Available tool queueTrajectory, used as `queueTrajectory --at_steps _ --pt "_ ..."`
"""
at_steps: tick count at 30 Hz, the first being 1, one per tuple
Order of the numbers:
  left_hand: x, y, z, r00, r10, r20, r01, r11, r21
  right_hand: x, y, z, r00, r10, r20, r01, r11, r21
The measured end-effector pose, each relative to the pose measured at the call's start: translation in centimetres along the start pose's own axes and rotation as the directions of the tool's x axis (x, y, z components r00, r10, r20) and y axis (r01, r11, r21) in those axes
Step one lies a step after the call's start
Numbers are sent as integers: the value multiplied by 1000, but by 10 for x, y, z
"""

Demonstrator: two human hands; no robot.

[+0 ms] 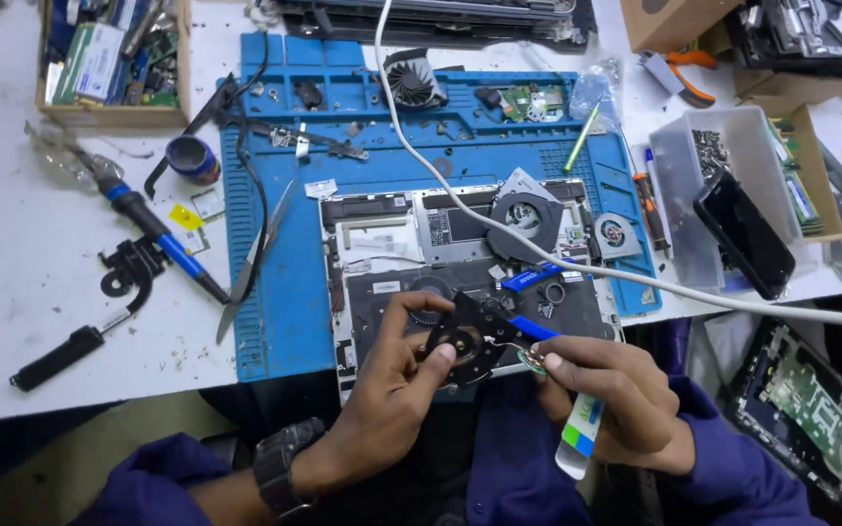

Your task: Technician disassembling a laptop cooling fan to inspect or clean it on a repair workbench.

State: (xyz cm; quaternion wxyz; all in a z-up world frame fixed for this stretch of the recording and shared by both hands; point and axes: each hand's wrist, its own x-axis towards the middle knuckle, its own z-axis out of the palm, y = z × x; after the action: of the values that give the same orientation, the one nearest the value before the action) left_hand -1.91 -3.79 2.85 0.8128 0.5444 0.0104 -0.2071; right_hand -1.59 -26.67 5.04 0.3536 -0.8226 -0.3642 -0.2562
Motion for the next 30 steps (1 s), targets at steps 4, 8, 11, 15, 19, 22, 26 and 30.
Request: queueTrajectory --at_steps 4,8,11,15,19,22,26,30 --pt "-1 1 1 998 44 52 -43 999 -24 4 -6 2 1000 -6 22 7 999 -43" --pt "-2 3 0 994 75 76 -69 995 -78 5 -6 -1 994 -58 93 65 995 -78" --pt "-2 -2 -2 998 28 60 -25 998 -53 7 -7 -4 993 -35 117 45 995 -89" --pt "-2 1 1 997 30 77 -19 990 -139 11 -3 -3 996 -81 44 84 994 -74" --pt "-2 3 1 998 17 65 -11 995 -96 11 -4 -4 997 -69 45 72 994 -78" --pt "-2 4 1 998 20 66 -15 997 -82 9 -5 -6 998 -43 50 47 996 -75" --pt "-4 13 1 997 77 26 -78 995 65 8 -12 -7 1000 23 -4 -24 995 -99" --pt "-10 14 -13 867 483 120 -488 775 402 -16 -32 -45 974 219 59 -218 976 -29"
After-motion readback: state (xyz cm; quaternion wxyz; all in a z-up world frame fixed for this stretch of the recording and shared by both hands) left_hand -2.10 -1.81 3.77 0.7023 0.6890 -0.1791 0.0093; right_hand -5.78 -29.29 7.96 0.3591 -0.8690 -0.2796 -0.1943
